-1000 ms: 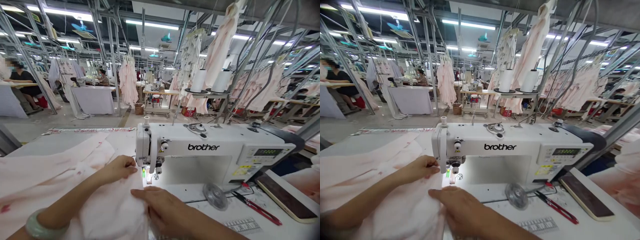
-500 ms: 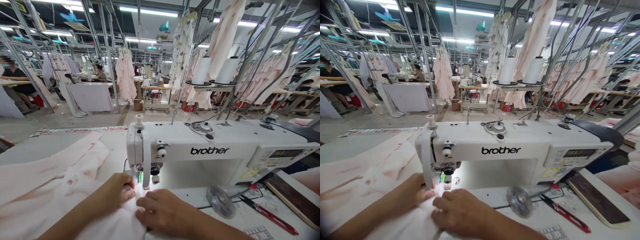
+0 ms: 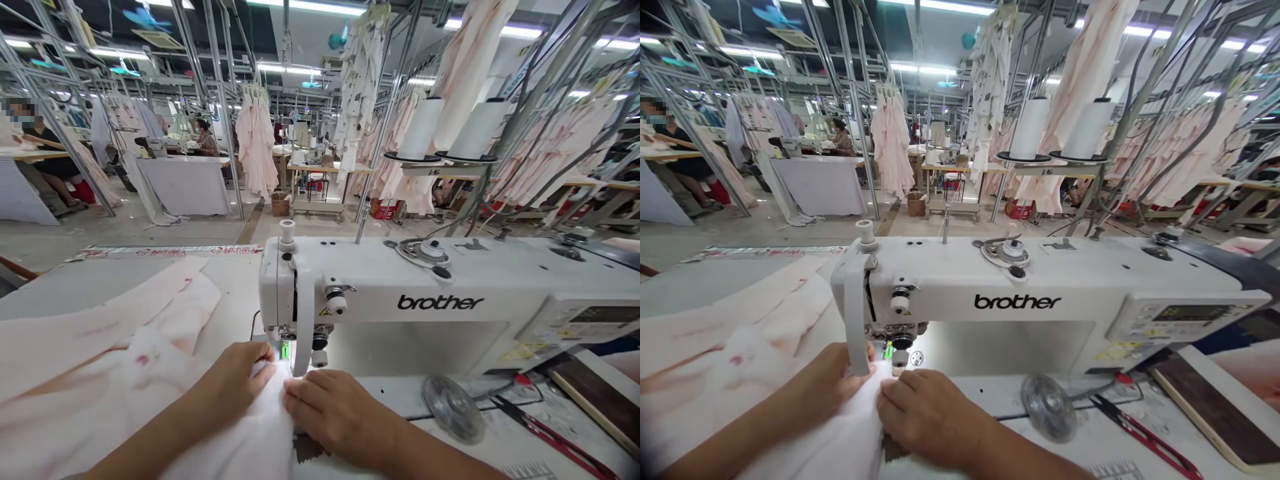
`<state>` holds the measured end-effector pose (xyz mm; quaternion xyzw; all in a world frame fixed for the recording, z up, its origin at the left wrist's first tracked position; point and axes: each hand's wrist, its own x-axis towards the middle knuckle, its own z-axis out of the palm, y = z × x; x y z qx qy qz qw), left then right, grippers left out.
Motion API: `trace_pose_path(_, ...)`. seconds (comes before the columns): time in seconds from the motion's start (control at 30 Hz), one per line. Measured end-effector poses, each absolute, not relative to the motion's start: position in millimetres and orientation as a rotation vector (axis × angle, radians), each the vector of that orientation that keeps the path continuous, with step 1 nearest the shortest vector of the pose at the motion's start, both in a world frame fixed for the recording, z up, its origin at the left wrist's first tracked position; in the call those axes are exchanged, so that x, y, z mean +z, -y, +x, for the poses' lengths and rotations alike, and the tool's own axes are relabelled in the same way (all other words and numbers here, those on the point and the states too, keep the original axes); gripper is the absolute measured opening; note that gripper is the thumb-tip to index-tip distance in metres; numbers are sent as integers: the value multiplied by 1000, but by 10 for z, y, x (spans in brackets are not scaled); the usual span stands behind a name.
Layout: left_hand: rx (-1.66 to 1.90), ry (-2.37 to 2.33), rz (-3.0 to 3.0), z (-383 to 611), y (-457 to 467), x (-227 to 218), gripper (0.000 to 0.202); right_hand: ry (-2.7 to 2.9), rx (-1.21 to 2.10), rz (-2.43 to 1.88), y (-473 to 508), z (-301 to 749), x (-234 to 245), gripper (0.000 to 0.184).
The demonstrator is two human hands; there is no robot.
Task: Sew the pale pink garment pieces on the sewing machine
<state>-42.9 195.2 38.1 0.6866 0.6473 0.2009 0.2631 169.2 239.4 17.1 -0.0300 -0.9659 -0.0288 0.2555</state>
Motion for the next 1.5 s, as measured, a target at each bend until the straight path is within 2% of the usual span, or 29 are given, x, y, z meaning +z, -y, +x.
trace_pose_path(0.23, 592, -1782, 1886, -420, -1914, 301, 11, 2733, 30, -219, -2436, 1668, 98, 18)
trace_pose_path(0.5, 517, -1973, 1987, -427, -1916, 257, 14, 2842, 124, -313, -2422, 1624, 102, 4)
trace_pose_path(0.77, 532, -1985, 2039, -310, -1947, 186, 16, 2824, 126, -312, -2401, 1651, 92, 6)
trace_pose_path(1.07, 577, -1959, 2104, -348, -2123, 194, 24, 2753, -100, -420, -2428, 1605, 77, 7)
trace_pose_path(1.33, 568, -1922, 2140, -382, -2132, 132, 26, 2772, -15, -459, -2428, 1609, 112, 4)
trace_pose_path(1.5, 524, -1920, 2130, -473, -2149, 258, 23, 2774, 137, -502, -2449, 1690, 253, 10)
